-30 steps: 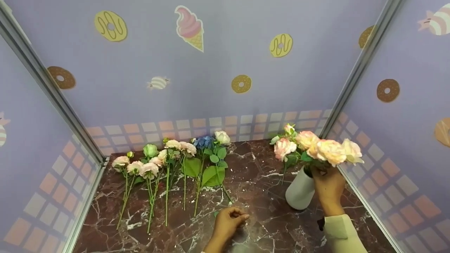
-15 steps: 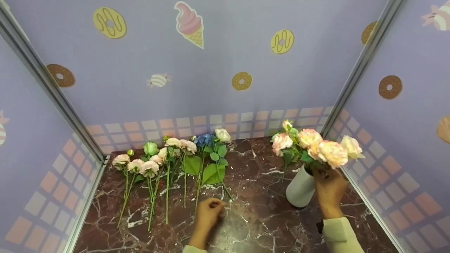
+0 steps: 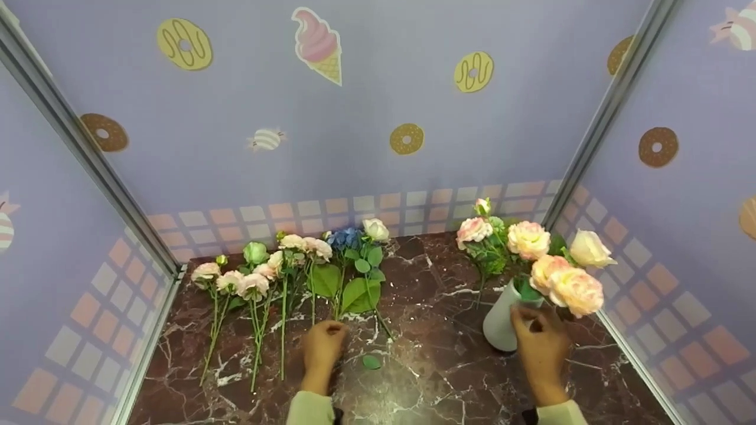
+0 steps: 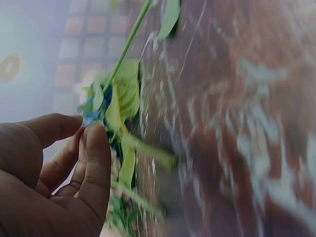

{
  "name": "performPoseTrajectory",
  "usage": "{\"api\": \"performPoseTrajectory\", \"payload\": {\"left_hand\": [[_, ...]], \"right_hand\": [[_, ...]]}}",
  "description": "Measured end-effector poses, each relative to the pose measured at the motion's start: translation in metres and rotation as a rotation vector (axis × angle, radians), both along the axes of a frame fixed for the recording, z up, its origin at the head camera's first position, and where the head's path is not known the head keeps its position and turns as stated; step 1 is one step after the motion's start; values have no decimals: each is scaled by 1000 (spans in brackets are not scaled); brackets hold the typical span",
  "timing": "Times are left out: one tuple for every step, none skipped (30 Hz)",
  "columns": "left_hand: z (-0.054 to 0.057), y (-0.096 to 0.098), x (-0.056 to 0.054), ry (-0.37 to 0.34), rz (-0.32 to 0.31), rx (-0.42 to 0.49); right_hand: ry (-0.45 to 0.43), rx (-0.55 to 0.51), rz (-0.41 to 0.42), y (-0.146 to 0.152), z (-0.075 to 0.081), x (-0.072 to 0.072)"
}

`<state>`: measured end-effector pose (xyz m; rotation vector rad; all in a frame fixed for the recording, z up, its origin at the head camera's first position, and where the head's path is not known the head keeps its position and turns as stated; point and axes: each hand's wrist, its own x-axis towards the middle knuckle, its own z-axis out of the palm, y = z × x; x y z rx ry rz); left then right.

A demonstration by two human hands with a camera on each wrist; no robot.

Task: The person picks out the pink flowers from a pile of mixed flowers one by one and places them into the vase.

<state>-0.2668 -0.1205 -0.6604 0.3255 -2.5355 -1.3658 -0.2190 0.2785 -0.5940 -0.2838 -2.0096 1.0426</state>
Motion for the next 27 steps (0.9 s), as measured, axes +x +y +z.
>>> {"api": "performPoseTrajectory", "payload": {"left_hand": [[-9, 6, -7, 17, -15, -7], [-12, 12, -13, 31, -27, -17], [-22, 18, -22, 51, -35, -35], [-32, 24, -32, 71, -45, -54], [-33, 30, -37, 71, -53, -56], [-35, 36, -43, 67, -61, -66], [-31, 41, -45, 50, -75, -58], [-27, 46, -48, 35, -78, -61], [-29, 50, -53, 28, -78, -68], [-28, 54, -54, 10, -78, -75], [-27, 57, -56, -11, -76, -82], [-34, 58, -62, -14, -74, -104], [-41, 59, -67, -24, -71, -120], [-48, 59, -71, -31, -69, -151], [-56, 59, -76, -21, -66, -179], [-64, 59, -80, -10, -66, -207], [-68, 58, -83, -8, -69, -221], [-71, 57, -85, -5, -71, -235], [-73, 56, -86, -9, -76, -233], [-74, 55, -87, -24, -85, -218], [-73, 54, -86, -34, -94, -185], [-70, 52, -85, -69, -111, -138], [-65, 52, -83, -109, -122, -93], [-60, 51, -79, -137, -134, -40], [-51, 50, -74, -162, -148, 30], [-43, 50, -68, -197, -156, 101], [-35, 50, -61, -221, -162, 173]], "right_hand": [[-16, -4, 9, -5, -3, 3], [-32, 1, 17, -9, -7, 5], [-37, 11, 33, -13, -12, 7], [-42, 23, 51, -17, -16, 8], [-33, 43, 72, -21, -21, 8], [-22, 62, 96, -25, -25, 8], [-13, 71, 126, -29, -28, 9], [-8, 81, 150, -32, -32, 9], [-5, 84, 179, -36, -35, 10], [-10, 88, 205, -39, -37, 11], [-21, 90, 226, -42, -40, 11], [-37, 88, 247, -45, -42, 12], [-58, 87, 267, -48, -44, 13], [-85, 84, 285, -51, -46, 14], [-117, 79, 305, -53, -47, 14], [-153, 72, 325, -55, -48, 15], [-186, 65, 343, -56, -49, 15], [-223, 61, 358, -58, -50, 15], [-256, 58, 372, -59, -50, 16], [-284, 52, 384, -59, -49, 16], [-309, 54, 393, -60, -49, 16], [-328, 55, 403, -61, -49, 15], [-341, 57, 411, -61, -48, 15], [-358, 56, 420, -61, -48, 15], [-367, 58, 429, -62, -48, 15], [-377, 62, 438, -62, -48, 15], [-385, 70, 446, -62, -48, 14]]}}
